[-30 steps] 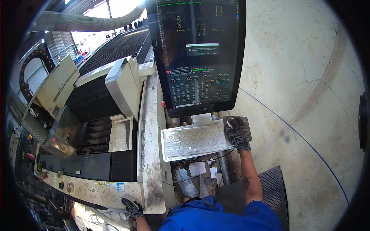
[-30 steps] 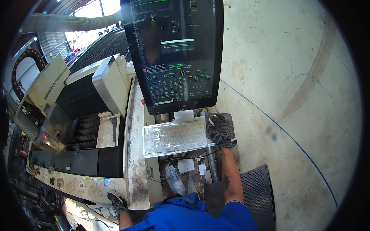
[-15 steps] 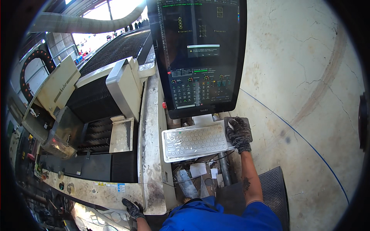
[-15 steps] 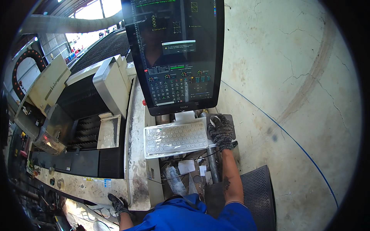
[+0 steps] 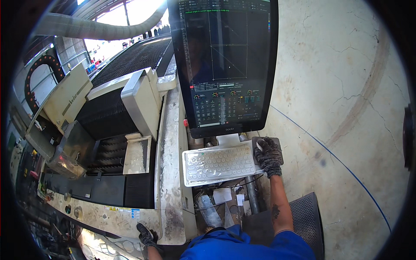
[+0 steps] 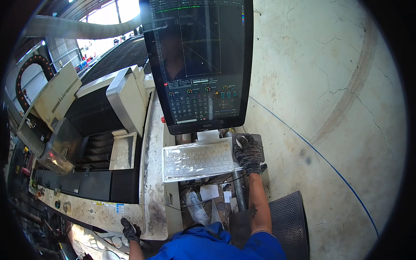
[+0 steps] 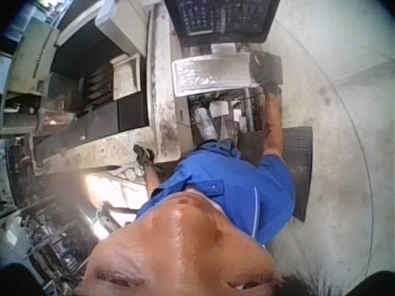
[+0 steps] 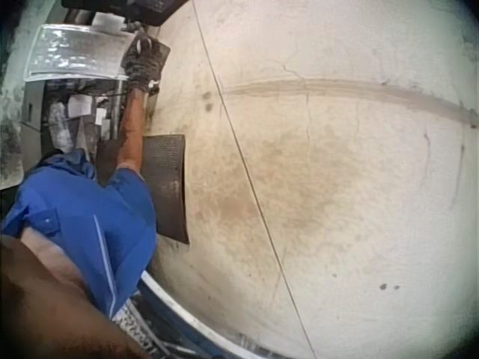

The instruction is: The person operates a computer using a mouse and keyboard, then controls a CNC laser cutting machine with a handheld remote while it cuts metal sheets.

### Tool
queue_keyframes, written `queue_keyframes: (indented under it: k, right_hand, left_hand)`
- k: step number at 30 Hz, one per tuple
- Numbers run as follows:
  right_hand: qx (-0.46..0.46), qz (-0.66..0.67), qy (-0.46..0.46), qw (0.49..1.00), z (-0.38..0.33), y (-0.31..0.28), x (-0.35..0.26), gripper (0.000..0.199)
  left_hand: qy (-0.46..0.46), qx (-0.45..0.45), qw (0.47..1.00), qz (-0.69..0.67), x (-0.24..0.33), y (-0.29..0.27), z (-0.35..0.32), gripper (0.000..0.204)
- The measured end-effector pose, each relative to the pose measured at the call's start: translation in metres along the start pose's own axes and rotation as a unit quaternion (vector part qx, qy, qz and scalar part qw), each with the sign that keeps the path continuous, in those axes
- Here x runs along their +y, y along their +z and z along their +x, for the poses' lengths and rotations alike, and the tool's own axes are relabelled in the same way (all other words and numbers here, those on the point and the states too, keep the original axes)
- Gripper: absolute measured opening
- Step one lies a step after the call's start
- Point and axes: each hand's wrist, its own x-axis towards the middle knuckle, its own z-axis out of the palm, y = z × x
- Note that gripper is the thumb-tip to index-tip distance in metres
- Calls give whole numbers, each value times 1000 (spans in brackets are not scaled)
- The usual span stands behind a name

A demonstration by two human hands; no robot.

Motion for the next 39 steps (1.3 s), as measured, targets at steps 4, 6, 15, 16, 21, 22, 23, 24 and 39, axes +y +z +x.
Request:
queue_keyframes:
  k: [4,6,15,16,21,22,23,24,39]
  right_hand:
    - [14,9,7,1000,-2,-1,1,43]
    - [23,9,3,1000,-2,0,2,42]
    - [25,11,1,1000,-3,1,5,41]
    - [25,12,2,1000,-3,4,6,41]
    - [25,-3,-5,1000,0,4,5,41]
    - [25,-2,-7,1000,1,4,3,41]
    - [26,-1,-16,1000,3,5,0,41]
    - [28,0,-21,999,3,5,-1,42]
    - [40,24,8,999,-3,-2,-2,40]
  left_hand:
    - [-23,-24,997,-67,-8,1,16,58]
    - [-23,-24,994,-102,-24,-4,39,51]
    - [374,-96,642,663,-20,-2,71,58]
    - [375,-96,641,663,-19,-1,74,58]
    - [166,-199,776,575,-18,-5,118,64]
    - [166,-198,778,573,-14,-7,126,64]
    - [278,-224,556,751,-10,-10,131,64]
    - [364,-230,278,859,-2,-7,128,63]
    - [109,-198,700,677,50,32,3,111]
